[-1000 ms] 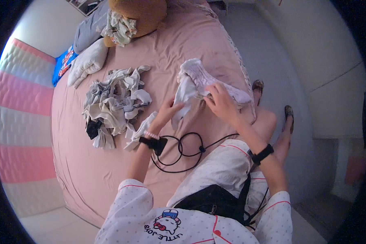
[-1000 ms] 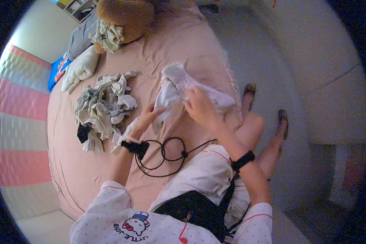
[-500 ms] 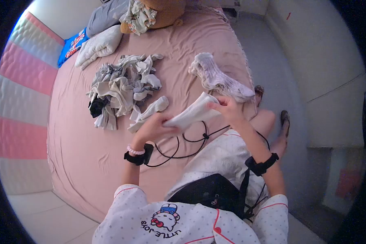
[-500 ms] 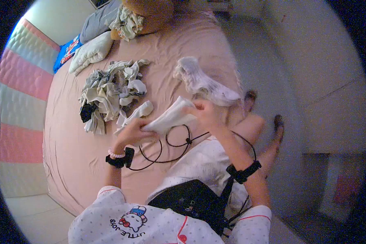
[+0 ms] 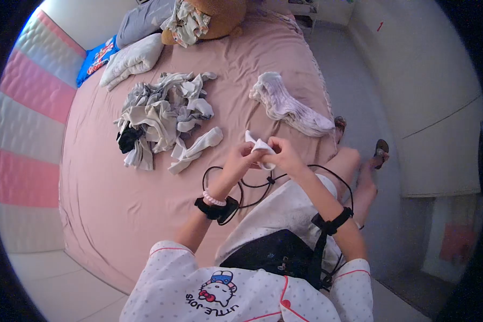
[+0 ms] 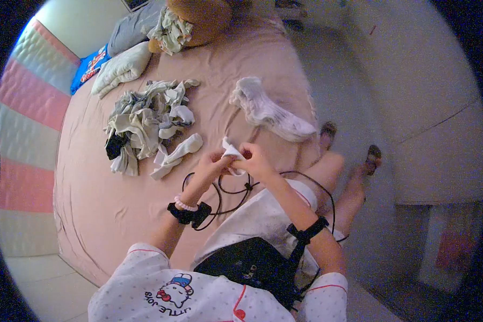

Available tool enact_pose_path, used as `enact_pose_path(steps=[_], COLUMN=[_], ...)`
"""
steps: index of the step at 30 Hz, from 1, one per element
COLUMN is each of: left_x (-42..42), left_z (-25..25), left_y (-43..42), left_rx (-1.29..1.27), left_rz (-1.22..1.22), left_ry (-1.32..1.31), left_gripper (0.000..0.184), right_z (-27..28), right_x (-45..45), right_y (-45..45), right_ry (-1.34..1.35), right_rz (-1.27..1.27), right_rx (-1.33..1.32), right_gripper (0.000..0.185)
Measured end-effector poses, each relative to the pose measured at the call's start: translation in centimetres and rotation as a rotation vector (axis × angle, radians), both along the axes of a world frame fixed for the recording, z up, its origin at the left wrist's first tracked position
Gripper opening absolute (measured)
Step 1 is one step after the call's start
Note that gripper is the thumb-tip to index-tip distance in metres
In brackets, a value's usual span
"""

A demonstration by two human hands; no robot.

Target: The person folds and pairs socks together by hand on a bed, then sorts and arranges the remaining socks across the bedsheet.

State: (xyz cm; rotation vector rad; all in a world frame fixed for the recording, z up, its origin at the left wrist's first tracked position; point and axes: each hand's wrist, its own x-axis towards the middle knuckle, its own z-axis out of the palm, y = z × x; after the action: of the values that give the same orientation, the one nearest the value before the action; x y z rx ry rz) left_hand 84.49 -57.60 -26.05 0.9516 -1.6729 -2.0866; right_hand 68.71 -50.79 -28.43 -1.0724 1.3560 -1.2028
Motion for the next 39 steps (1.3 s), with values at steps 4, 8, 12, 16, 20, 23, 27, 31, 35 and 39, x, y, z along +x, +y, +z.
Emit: enact_pose_path(steps=[4, 8, 12, 16, 20, 23, 27, 31, 35, 39], left_x=[1.0, 1.6, 0.4, -0.8, -1.0, -1.8, -1.6, -0.8, -1.2, -0.6], left_z=[-2.0, -2.8, -0.2, 1.2, -4.2, -2.6, -2.1, -2.8, -4.7, -2.3], left_y=[-0.7, -1.9, -0.7, -0.5, -2.6, -1.5, -1.2, -2.5, -4.1, -2.8], left_rx=[0.244, 1.037, 0.612, -0.349, -0.768, -0.832, -0.838, -1.009, -0.394, 0.404], left_rz=[0.345, 0.402, 0.184, 0.065, 0.475, 0.485, 0.551, 0.451, 0.564, 0.405], left_ry=[0.103, 0.648, 0.294, -0.419, -0.216, -0.020, -0.237, -0.500, 0.008, 0.178], left_gripper=[0.025, 0.026, 0.025, 0.031, 0.025, 0.020, 0.019, 0.019, 0.013, 0.018], right_z=[-1.2, -2.2, -1.0, -1.3, -0.5, -1.0, -3.3, -2.3, -2.3, -3.9], right_x=[-0.9, -0.1, -0.1, 0.8, 3.1, 3.3, 2.0, 2.2, 2.9, 1.7], right_y=[0.9, 1.3, 1.2, 0.7, 0.3, -0.2, -1.4, -0.6, -0.7, -1.4], right_ry=[-0.572, -0.933, -0.998, -0.779, -0.322, 0.175, 0.141, -0.299, -0.139, 0.070], right_rz=[0.018, -0.150, -0.328, -0.180, -0.054, -0.303, -0.406, -0.190, -0.095, -0.409], right_rx=[0.025, 0.039, 0.135, 0.062, 0.144, 0.026, -0.143, -0.130, -0.020, 0.195], right_gripper=[0.015, 0.010, 0.009, 0.012, 0.018, 0.025, 0.023, 0.021, 0.017, 0.012])
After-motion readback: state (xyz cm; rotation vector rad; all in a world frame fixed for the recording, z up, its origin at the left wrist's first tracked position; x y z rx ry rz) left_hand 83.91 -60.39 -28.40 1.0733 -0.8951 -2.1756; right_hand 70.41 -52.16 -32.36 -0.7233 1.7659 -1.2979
